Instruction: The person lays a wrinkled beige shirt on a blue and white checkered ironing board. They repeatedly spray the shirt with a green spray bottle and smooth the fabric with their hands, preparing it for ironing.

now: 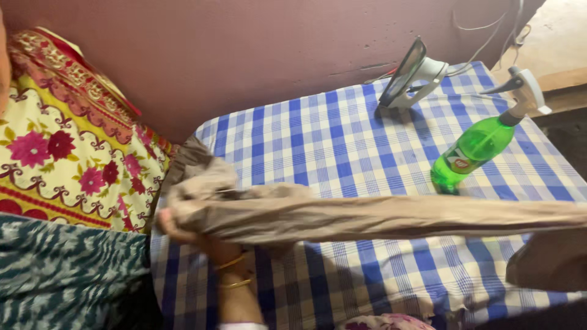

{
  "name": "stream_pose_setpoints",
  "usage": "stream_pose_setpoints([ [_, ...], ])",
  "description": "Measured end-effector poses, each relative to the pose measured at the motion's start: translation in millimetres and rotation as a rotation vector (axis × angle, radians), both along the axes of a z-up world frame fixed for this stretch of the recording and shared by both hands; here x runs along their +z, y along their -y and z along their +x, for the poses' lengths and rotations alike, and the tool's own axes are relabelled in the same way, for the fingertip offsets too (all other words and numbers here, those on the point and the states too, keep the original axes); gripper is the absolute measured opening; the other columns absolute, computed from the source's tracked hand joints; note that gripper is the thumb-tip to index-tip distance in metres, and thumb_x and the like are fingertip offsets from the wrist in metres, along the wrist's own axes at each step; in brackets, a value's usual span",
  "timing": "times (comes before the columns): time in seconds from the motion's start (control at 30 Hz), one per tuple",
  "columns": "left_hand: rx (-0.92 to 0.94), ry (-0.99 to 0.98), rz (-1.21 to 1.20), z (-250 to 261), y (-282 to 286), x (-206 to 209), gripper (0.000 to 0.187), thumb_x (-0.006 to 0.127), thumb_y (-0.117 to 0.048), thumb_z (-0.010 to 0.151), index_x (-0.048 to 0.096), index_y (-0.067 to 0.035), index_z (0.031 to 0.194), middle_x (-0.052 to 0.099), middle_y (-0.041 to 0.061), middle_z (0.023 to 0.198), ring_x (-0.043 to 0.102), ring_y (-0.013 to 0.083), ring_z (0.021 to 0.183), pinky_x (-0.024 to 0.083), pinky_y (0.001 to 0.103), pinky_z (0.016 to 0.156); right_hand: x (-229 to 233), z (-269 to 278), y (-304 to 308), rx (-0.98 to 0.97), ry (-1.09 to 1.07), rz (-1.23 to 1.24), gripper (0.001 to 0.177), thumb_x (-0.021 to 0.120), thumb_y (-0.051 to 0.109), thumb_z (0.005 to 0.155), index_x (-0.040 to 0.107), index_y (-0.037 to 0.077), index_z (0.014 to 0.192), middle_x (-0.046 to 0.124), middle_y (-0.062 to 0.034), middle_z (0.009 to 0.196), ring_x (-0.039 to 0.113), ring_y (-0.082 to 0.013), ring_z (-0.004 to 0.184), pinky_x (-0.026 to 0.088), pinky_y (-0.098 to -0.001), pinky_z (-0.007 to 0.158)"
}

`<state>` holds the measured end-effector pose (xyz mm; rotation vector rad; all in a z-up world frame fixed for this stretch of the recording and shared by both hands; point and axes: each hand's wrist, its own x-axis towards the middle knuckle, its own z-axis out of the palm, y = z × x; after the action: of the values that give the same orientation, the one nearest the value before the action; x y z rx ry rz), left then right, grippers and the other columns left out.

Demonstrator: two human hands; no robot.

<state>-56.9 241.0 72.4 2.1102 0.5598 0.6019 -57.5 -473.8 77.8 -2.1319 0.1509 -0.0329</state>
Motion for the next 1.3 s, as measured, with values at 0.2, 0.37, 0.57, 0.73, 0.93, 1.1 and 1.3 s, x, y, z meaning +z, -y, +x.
stream_pose_setpoints([
  [0.2, -0.002, 0.307, 0.225, 26.4, -95.0, 152.7, 0.056, 0.059, -0.007, 0.089, 0.050, -0.017, 0.143, 0.067, 0.015, 0.116, 0.066, 0.0292, 0.107, 0.053, 0.045, 0.093, -27.4, -8.2, 5.2, 0.226, -0.351, -0.123, 0.038, 0.078, -0.012, 0.087, 0.063, 0.002, 0.119, 0.064, -0.0219, 0.091, 0.062, -0.0299, 0.073, 0.056, -0.0483, 0.060],
  [0.37, -0.172, 0.332, 0.278, 70.0, -129.0, 217.7, 0.069, 0.063, -0.002, 0.085, 0.044, -0.014, 0.151, 0.065, 0.013, 0.121, 0.065, 0.0252, 0.110, 0.053, 0.042, 0.097, -44.2, 22.2, 32.1, 0.340, -0.499, 0.294, 0.032, 0.070, -0.005, 0.088, 0.060, 0.005, 0.117, 0.068, -0.0156, 0.106, 0.076, -0.0154, 0.095, 0.062, -0.0349, 0.082],
  [0.57, -0.419, -0.142, 0.165, 185.4, -66.7, 128.2, 0.092, 0.075, -0.011, 0.085, 0.023, -0.012, 0.160, 0.069, 0.013, 0.126, 0.067, 0.0267, 0.111, 0.051, 0.042, 0.100, -73.7, 89.2, 42.0, -0.037, -0.468, 0.221, 0.028, 0.068, 0.015, 0.095, 0.070, 0.003, 0.119, 0.072, -0.0104, 0.092, 0.066, -0.0178, 0.080, 0.052, -0.0373, 0.075],
  [0.73, -0.344, 0.069, 0.125, 159.5, 13.2, 16.1, 0.065, 0.071, -0.014, 0.091, 0.048, -0.011, 0.152, 0.072, 0.012, 0.124, 0.068, 0.0266, 0.115, 0.052, 0.041, 0.099, -106.1, 137.8, 31.7, -0.302, -0.429, 0.277, 0.041, 0.064, 0.040, 0.107, 0.068, 0.002, 0.123, 0.070, -0.0029, 0.098, 0.062, -0.0136, 0.084, 0.048, -0.0298, 0.079],
  [0.93, 0.264, -0.138, -0.097, -4.8, 46.6, -98.1, 0.020, 0.070, -0.021, 0.096, 0.070, -0.007, 0.110, 0.068, 0.004, 0.100, 0.065, 0.0185, 0.090, 0.054, 0.031, 0.079, -137.6, 106.6, 13.7, -0.496, -0.225, -0.262, 0.052, 0.066, 0.050, 0.107, 0.062, 0.003, 0.129, 0.072, -0.0256, 0.103, 0.065, -0.0542, 0.098, 0.049, -0.0589, 0.076],
  [1.1, 0.260, -0.365, -0.298, -41.6, 71.3, -141.2, 0.049, 0.067, -0.049, 0.090, 0.064, -0.009, 0.119, 0.073, 0.008, 0.093, 0.070, 0.0259, 0.085, 0.055, 0.040, 0.079, -142.0, 44.4, -10.6, -0.562, -0.182, -0.516, 0.053, 0.059, 0.048, 0.114, 0.044, 0.007, 0.143, 0.072, -0.0225, 0.109, 0.067, -0.0493, 0.101, 0.047, -0.0578, 0.089],
  [1.3, 0.148, -0.610, 0.228, -1.9, 91.4, -147.4, 0.069, 0.077, -0.059, 0.078, 0.065, -0.002, 0.117, 0.072, 0.020, 0.104, 0.069, 0.0401, 0.097, 0.056, 0.048, 0.083, -128.2, 27.2, -21.2, -0.335, -0.014, -0.574, 0.036, 0.058, 0.035, 0.112, 0.050, 0.016, 0.141, 0.069, -0.0173, 0.117, 0.067, -0.0425, 0.108, 0.050, -0.0513, 0.093],
])
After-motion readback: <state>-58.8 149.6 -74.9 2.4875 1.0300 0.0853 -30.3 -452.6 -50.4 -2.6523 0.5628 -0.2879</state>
